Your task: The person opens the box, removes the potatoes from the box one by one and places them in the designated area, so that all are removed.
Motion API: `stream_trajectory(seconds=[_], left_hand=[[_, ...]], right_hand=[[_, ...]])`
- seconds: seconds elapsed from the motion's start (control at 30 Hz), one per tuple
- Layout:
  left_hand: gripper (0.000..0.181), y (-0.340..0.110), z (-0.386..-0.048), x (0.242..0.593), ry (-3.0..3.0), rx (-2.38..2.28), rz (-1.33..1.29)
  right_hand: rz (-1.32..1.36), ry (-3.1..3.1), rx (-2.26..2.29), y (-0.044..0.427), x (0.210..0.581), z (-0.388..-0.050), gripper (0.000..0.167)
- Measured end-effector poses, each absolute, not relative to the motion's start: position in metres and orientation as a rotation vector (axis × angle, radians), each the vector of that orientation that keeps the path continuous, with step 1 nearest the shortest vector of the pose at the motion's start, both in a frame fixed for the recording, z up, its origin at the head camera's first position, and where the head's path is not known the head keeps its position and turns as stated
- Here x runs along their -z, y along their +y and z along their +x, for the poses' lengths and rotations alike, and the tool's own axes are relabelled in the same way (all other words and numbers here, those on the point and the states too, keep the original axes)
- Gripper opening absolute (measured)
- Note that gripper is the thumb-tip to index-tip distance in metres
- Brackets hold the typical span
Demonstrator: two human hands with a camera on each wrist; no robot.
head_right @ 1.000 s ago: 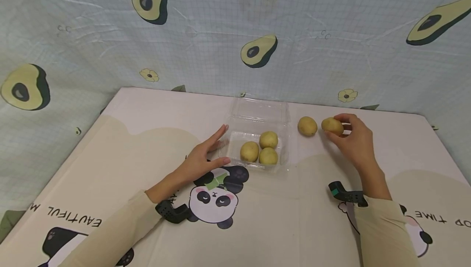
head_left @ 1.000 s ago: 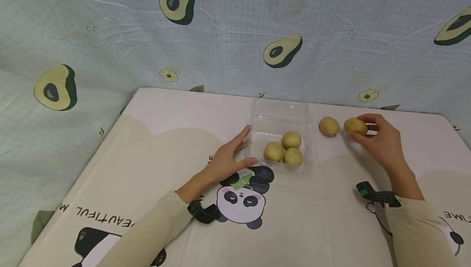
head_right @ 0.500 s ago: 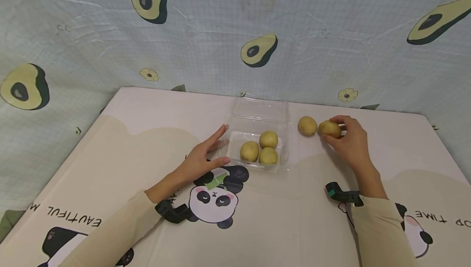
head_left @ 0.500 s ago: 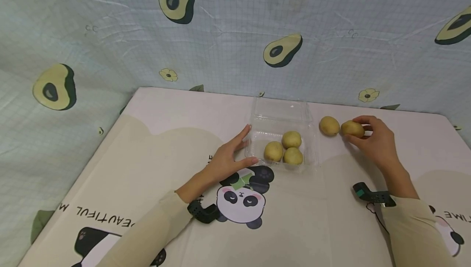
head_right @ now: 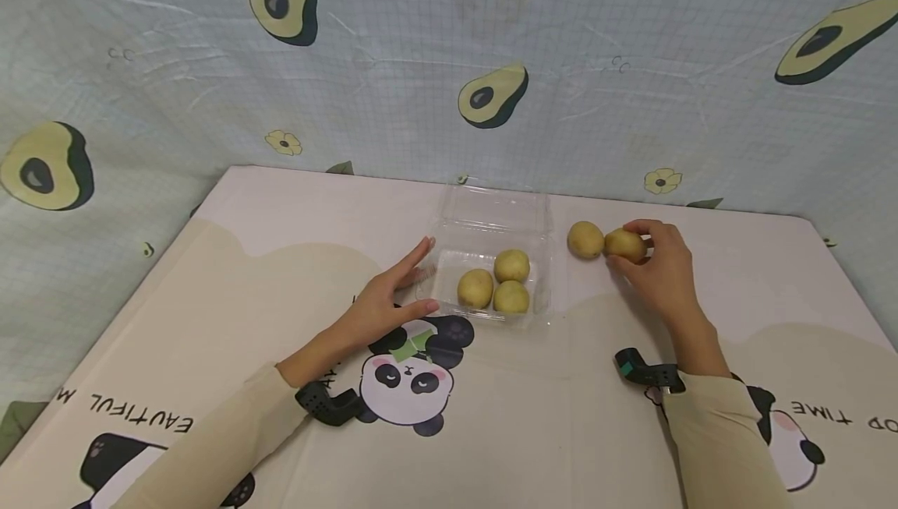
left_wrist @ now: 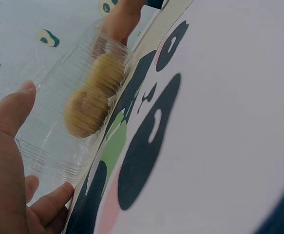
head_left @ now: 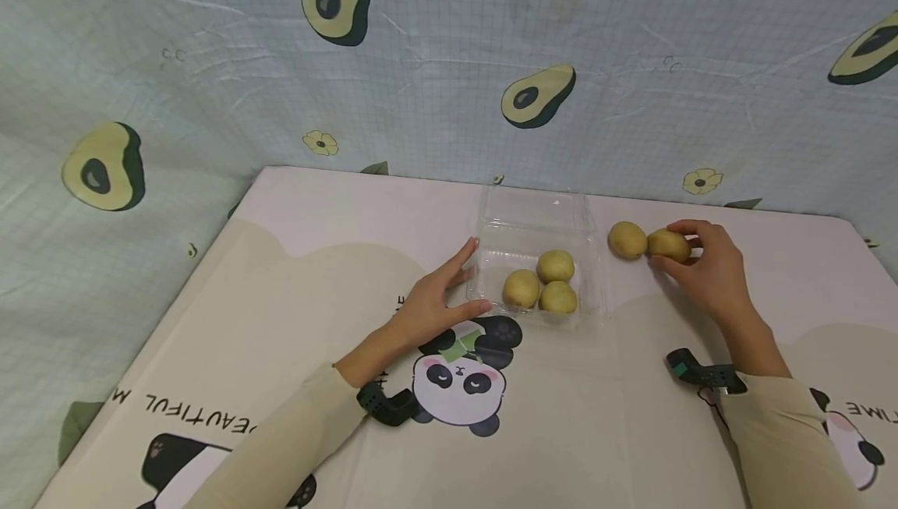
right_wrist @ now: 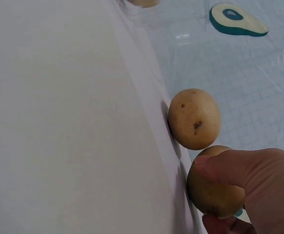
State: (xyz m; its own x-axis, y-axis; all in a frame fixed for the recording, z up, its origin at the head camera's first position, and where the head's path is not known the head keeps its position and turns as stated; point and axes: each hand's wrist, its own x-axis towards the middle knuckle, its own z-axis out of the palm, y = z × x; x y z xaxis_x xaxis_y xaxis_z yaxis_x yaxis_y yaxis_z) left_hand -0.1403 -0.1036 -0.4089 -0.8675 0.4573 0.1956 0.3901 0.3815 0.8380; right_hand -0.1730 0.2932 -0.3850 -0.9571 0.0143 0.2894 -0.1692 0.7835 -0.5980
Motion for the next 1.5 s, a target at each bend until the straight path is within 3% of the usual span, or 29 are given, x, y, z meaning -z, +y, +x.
stream_trajectory(seconds=[1.0,1.5], left_hand=[[0.096,-0.103,-0.141,0.407,2.555,-1.504,0.778],[0.093,-0.104,-0.139,0.406,2.557,-1.507,0.778]], right_hand=[[0.198,-2.755,-0.893,0.289,0.376,-0.171,0.053],[0.265,-2.726,-0.873,0.287,0.352,-0.166,0.052]])
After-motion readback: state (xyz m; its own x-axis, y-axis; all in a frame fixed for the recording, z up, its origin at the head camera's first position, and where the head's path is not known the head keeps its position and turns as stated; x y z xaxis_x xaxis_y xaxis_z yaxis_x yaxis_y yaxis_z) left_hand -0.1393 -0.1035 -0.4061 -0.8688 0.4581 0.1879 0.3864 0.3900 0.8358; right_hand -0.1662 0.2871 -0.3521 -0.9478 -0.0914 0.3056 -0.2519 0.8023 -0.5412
